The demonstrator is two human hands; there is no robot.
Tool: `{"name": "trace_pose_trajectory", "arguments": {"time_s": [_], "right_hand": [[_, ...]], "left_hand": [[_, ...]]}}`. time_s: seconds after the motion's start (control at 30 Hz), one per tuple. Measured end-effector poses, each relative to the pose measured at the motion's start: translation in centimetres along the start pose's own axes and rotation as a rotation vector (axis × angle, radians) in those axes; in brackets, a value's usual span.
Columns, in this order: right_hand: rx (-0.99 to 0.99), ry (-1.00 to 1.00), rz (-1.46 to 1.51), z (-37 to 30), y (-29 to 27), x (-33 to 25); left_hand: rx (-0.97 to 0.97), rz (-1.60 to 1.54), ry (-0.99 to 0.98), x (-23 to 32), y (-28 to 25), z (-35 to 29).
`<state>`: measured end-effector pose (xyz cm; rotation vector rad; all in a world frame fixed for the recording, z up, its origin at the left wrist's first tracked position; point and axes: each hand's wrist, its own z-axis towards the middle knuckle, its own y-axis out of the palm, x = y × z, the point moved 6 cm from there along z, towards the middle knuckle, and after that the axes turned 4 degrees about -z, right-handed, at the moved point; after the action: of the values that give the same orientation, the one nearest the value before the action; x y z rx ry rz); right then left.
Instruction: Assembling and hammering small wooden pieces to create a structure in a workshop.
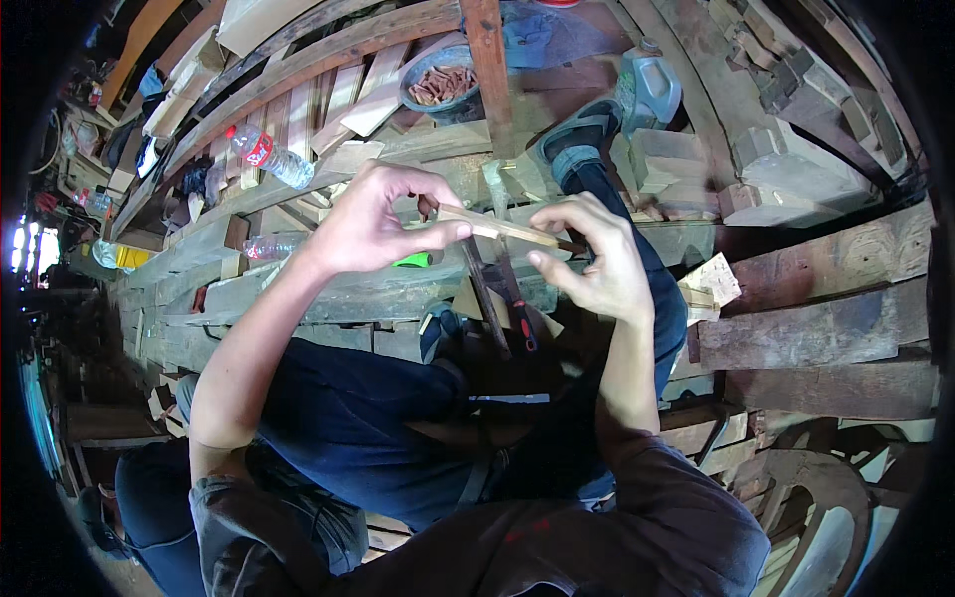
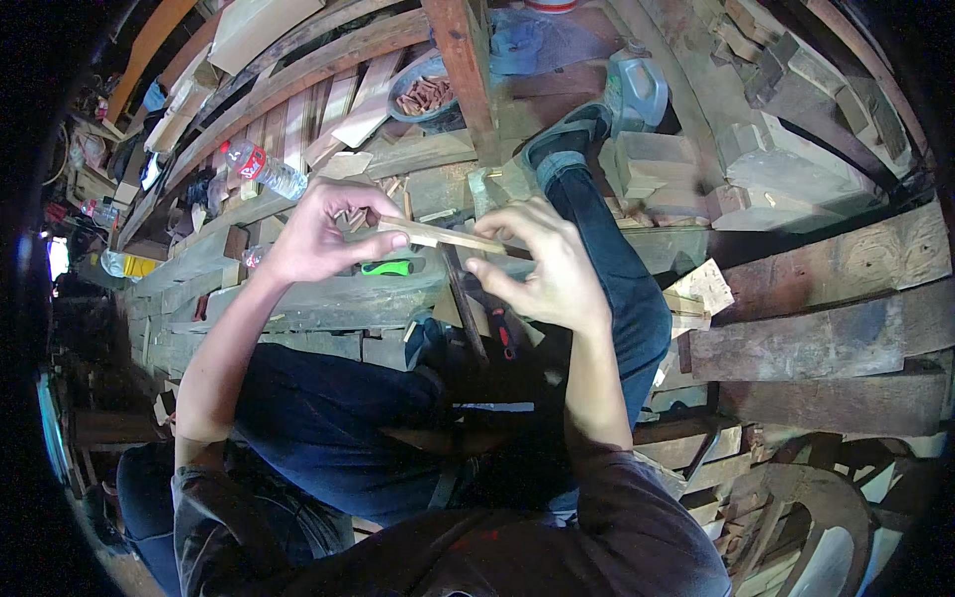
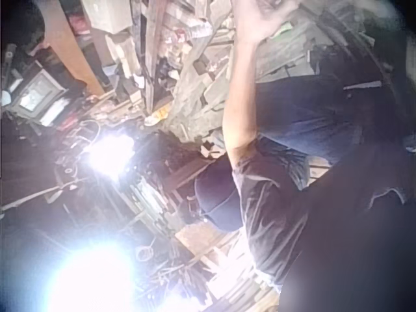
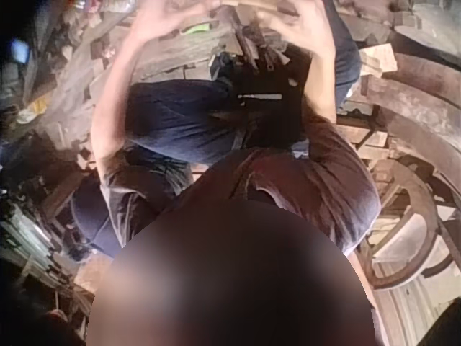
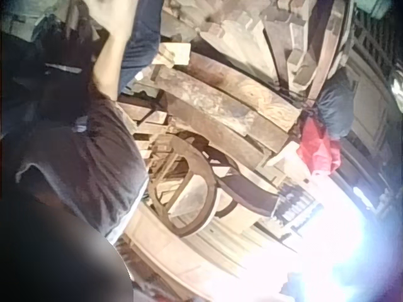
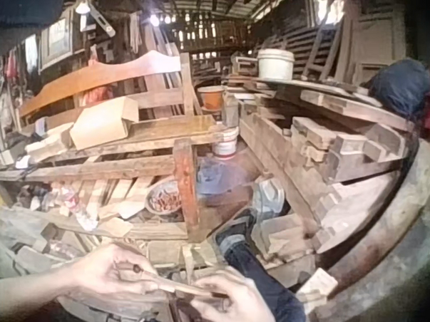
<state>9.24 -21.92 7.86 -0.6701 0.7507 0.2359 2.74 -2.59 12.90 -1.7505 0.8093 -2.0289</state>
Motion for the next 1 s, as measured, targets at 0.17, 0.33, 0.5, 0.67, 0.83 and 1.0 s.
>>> {"name": "trace_pose_trajectory", "arguments": {"time_s": [0.17, 0.33, 0.5, 0.67, 0.83, 1.0], "right_hand": [[0.127, 0.049, -0.177, -0.4, -2.6, 0.8], [0.25, 0.172, -0.163, -1.0, -4.1, 2.3], [0.308, 0.245, -0.151, -1.0, -4.5, 2.8], [0.293, 0.261, -0.228, -0.9, -4.0, 3.1], [0.274, 0.222, -0.223, -0.8, -3.4, 3.3], [0.259, 0.236, -0.199, -0.8, -3.0, 3.6]], "left_hand": [[0.039, -0.035, -0.02, -2.7, -1.3, -0.1], [0.055, -0.173, -0.098, -5.6, -2.2, 0.0], [0.119, -0.209, -0.077, -7.0, -2.7, 0.1], [0.203, -0.204, -0.146, -8.6, -3.8, 0.1], [0.354, -0.326, -0.2, -10.1, -5.5, -0.6], [0.399, -0.165, -0.113, -9.8, -7.5, -0.9]]}}
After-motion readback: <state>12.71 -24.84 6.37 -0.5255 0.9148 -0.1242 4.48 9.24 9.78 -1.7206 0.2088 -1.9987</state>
